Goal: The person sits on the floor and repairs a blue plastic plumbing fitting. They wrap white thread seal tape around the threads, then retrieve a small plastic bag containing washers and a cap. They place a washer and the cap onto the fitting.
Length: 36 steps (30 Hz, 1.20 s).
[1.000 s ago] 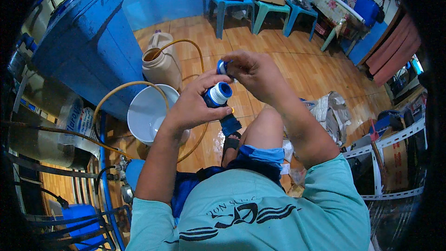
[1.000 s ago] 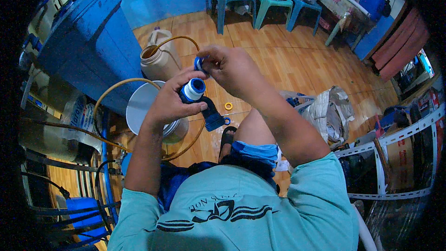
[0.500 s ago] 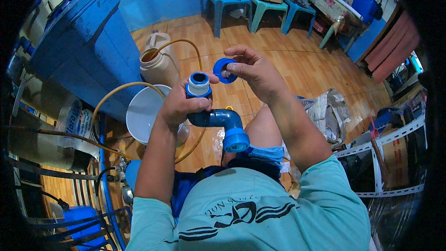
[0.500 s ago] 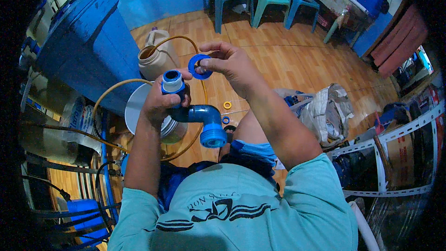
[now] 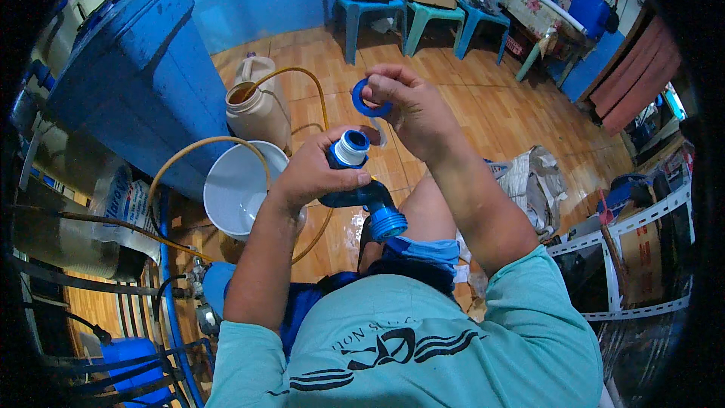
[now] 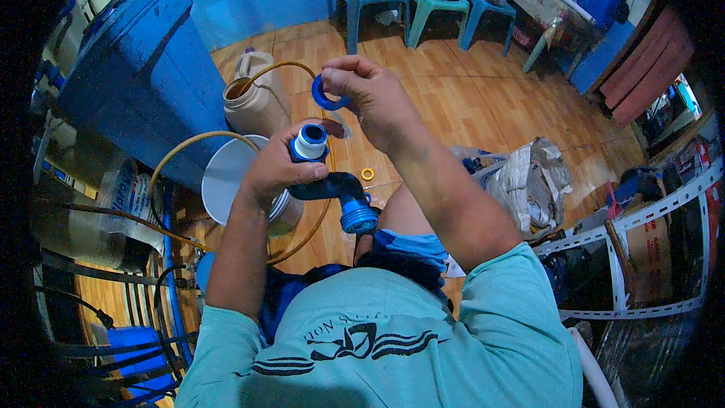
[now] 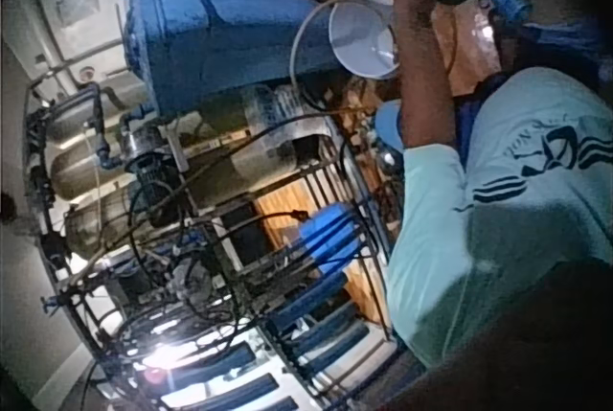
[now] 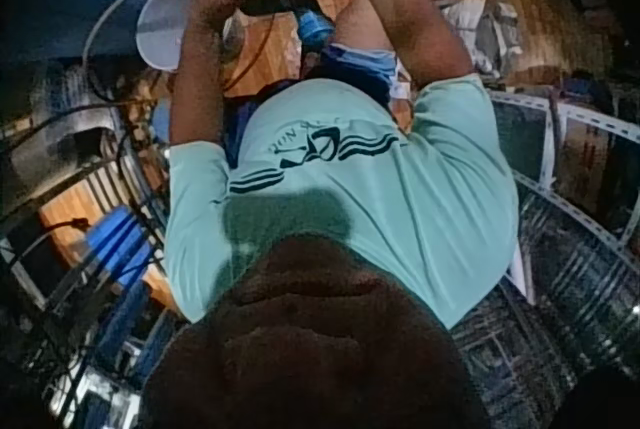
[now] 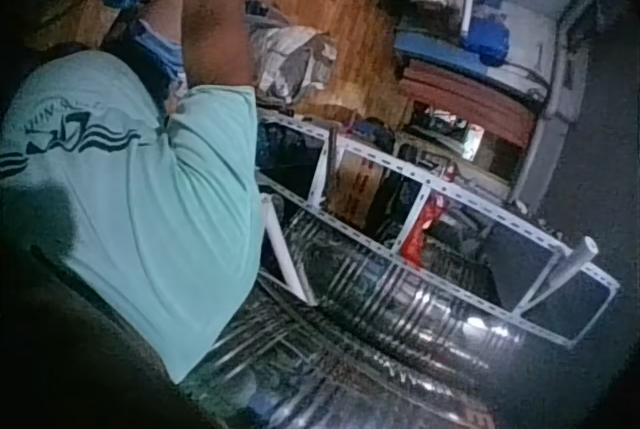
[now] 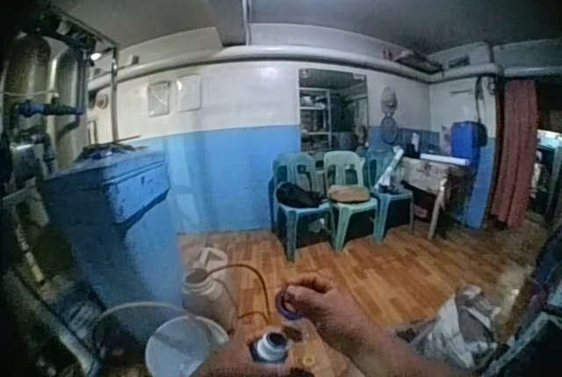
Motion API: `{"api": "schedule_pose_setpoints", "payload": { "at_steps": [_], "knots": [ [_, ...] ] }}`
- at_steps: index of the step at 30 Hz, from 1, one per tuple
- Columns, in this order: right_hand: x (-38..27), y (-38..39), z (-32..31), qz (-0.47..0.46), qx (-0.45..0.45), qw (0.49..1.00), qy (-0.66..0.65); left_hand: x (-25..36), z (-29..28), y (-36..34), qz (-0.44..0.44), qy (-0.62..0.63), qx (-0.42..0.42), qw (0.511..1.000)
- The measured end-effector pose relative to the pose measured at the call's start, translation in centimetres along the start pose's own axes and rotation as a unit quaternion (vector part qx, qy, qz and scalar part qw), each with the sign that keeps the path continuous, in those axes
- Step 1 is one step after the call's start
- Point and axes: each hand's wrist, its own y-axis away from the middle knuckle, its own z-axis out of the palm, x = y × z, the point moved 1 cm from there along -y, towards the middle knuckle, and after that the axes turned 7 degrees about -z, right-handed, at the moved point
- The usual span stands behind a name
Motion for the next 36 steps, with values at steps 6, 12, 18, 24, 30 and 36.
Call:
{"api": "schedule_pose_setpoints", "payload": {
  "at_steps": [6, 12, 18, 24, 30, 36],
  "knots": [
    [-3.5, -1.8, 1.4, -0.019, -0.05, 0.991, -0.123, -2.9, 0.4, 1.1, -0.034, 0.003, 0.004, 0.999],
    [-5.0, -3.3, 2.3, -0.087, -0.103, 0.991, 0.005, -3.4, -2.4, 2.6, 0.04, -0.048, 0.096, 0.993],
    [-5.1, -3.6, 3.6, -0.051, -0.106, 0.993, -0.014, 3.4, -3.2, 0.8, 0.166, -0.066, 0.119, 0.977],
    [-6.1, -4.4, 5.0, -0.056, -0.117, 0.991, 0.025, 5.0, -0.4, -1.2, 0.11, -0.097, 0.052, 0.988],
    [-8.7, -5.9, 3.8, -0.084, -0.198, 0.974, 0.076, 1.6, -0.2, 1.1, 0.089, -0.036, 0.027, 0.995],
    [-11.1, -5.9, 4.7, -0.07, -0.243, 0.967, 0.04, -0.4, -1.1, 2.3, -0.018, -0.092, 0.03, 0.995]
  ]
}}
